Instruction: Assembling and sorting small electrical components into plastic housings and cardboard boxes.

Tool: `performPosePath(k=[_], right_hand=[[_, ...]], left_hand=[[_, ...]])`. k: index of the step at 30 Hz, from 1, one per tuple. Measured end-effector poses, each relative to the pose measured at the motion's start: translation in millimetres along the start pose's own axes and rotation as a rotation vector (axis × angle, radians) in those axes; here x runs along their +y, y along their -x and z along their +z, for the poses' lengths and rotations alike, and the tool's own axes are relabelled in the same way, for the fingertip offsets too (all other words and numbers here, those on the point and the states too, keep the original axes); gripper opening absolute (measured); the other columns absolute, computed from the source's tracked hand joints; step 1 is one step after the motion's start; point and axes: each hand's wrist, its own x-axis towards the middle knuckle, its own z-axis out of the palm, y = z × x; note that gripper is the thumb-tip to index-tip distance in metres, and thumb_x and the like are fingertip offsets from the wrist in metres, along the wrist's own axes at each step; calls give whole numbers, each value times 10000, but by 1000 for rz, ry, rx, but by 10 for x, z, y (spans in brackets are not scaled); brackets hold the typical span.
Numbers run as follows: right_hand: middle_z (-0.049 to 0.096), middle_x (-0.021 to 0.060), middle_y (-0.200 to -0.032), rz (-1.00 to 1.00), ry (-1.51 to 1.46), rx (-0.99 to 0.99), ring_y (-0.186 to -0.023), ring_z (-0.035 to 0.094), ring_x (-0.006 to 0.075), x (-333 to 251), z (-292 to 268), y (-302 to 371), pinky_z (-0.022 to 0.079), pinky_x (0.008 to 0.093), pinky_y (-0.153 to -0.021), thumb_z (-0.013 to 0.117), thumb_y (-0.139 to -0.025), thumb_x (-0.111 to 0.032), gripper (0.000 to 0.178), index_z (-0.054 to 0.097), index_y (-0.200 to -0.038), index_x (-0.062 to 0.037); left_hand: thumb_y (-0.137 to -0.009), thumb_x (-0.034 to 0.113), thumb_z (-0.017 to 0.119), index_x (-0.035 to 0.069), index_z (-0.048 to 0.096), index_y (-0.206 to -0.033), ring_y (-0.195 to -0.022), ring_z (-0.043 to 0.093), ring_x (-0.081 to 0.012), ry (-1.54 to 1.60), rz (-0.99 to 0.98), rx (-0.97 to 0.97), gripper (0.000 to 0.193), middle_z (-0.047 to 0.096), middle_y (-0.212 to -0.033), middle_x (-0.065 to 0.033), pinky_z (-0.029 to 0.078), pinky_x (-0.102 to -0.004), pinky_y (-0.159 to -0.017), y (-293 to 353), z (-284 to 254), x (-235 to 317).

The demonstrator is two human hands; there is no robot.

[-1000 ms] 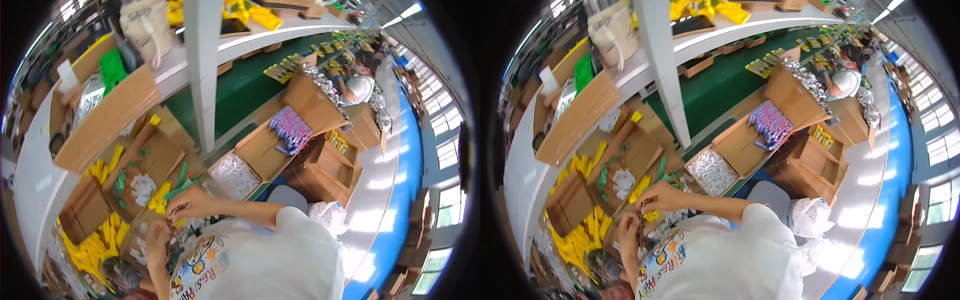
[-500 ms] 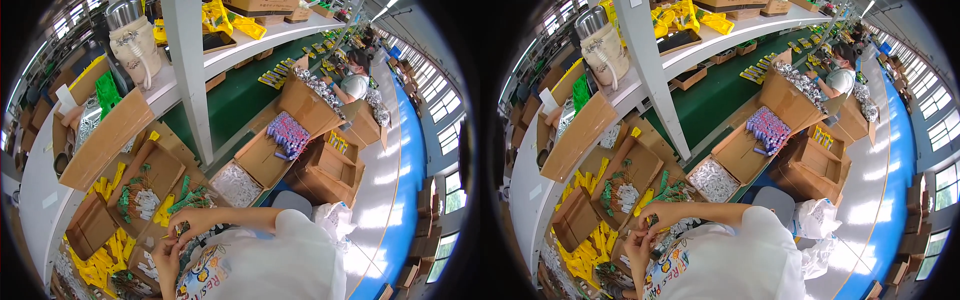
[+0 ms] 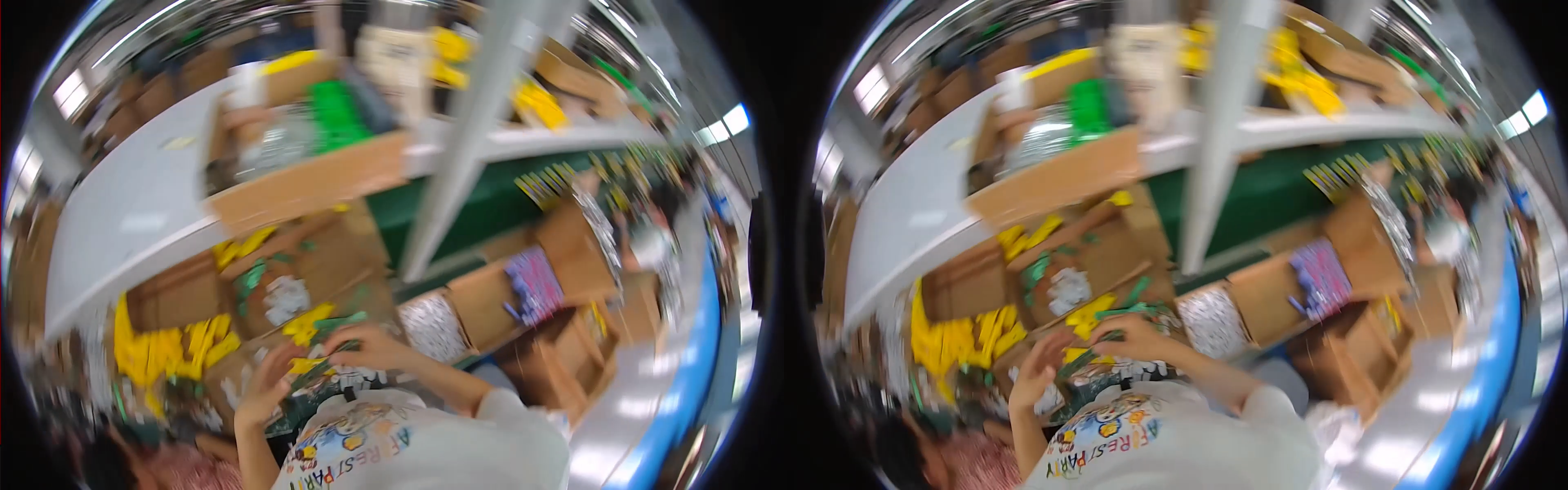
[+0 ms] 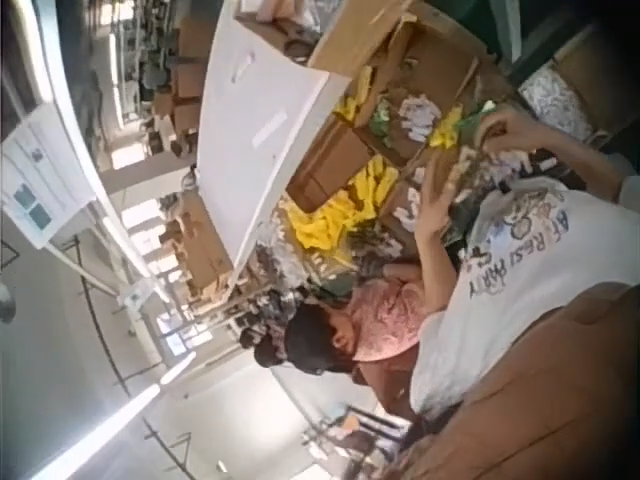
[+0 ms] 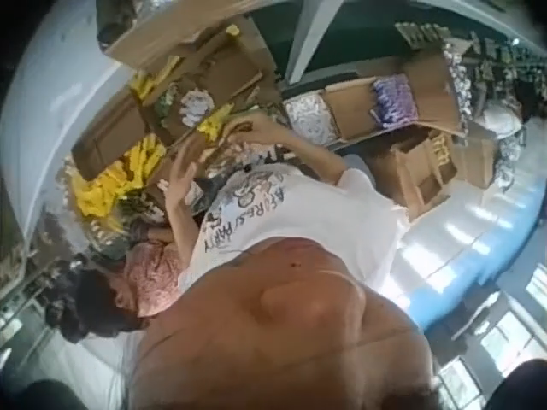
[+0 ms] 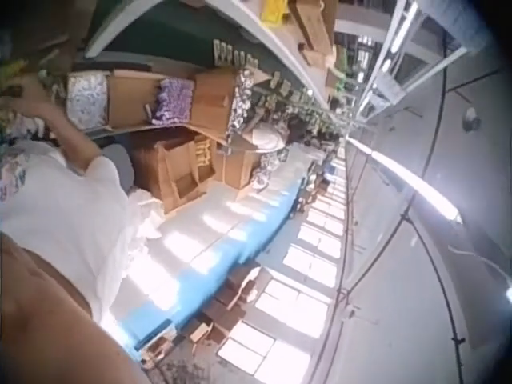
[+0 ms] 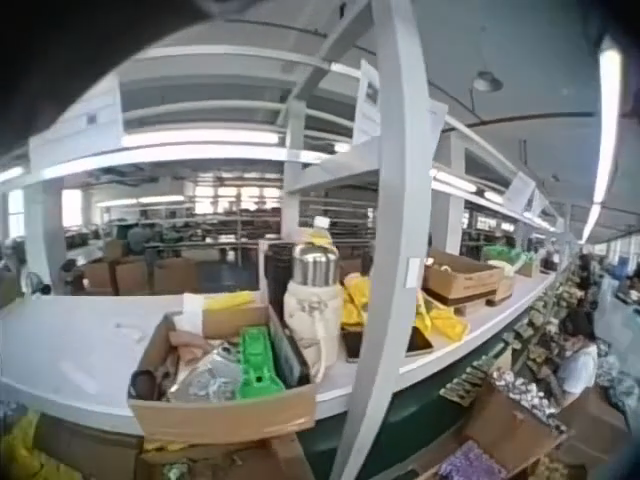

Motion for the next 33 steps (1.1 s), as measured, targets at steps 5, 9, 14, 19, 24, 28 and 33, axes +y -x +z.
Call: performPosePath(k=[5,9,14,19,24,28,33], right_hand=[[607,22,-823,395,-154,219,-613,544,46,59,9,69,423,188,-503,635,-843,-122,150,656,-955,-25],[612,36,-824,494,-115,149,-619,554,54,-36,42,11,442,183,-517,630,-844,-115,167,637,-978,-16],[625,39,-856,554,-286,-73,-685,613,109,75,36,-91,516,236,-596,622,-839,-122,270,546,-1086,-42],[632,82,-875,394,-46,138,-741,632,151,-1,570,-54,506,272,-624,607,-845,-152,244,542,-1047,-30],[618,169,-891,-21,569,209,-788,633,276,82,806,-4,503,324,-649,592,-838,-154,238,546,-1025,-15],[640,124,-840,330,-30,246,-708,646,195,73,661,-54,536,285,-633,568,-873,-144,189,566,-996,1],[626,103,-814,579,-431,160,-689,640,164,63,472,-235,555,263,-627,556,-880,-115,172,567,-978,25]], left_hand=[[-831,277,628,-45,420,-1281,-1192,457,-295,611,-51,-70,592,416,-1337,-186,360,-400,-996,-22,-16,-344],[-899,111,534,-29,517,-1207,-1107,522,-211,650,-137,161,338,520,-1242,-130,447,-336,-931,-22,24,-551],[-914,85,508,-9,604,-1038,-937,601,-172,318,-102,419,183,613,-1048,-101,494,-275,-810,-49,66,-667],[-908,35,480,-19,606,-944,-852,594,-141,91,87,649,141,633,-937,-80,482,-263,-765,-192,113,-863],[-901,4,455,-22,599,-918,-829,597,-147,-237,82,783,148,639,-910,-85,477,-264,-771,-242,162,-911],[-918,27,444,-12,594,-985,-846,600,-173,111,72,667,169,632,-952,-98,487,-297,-786,-179,-27,-844],[-934,203,480,-22,548,-1088,-915,607,-241,757,28,525,281,612,-1016,-149,495,-340,-799,-90,-75,-812]])
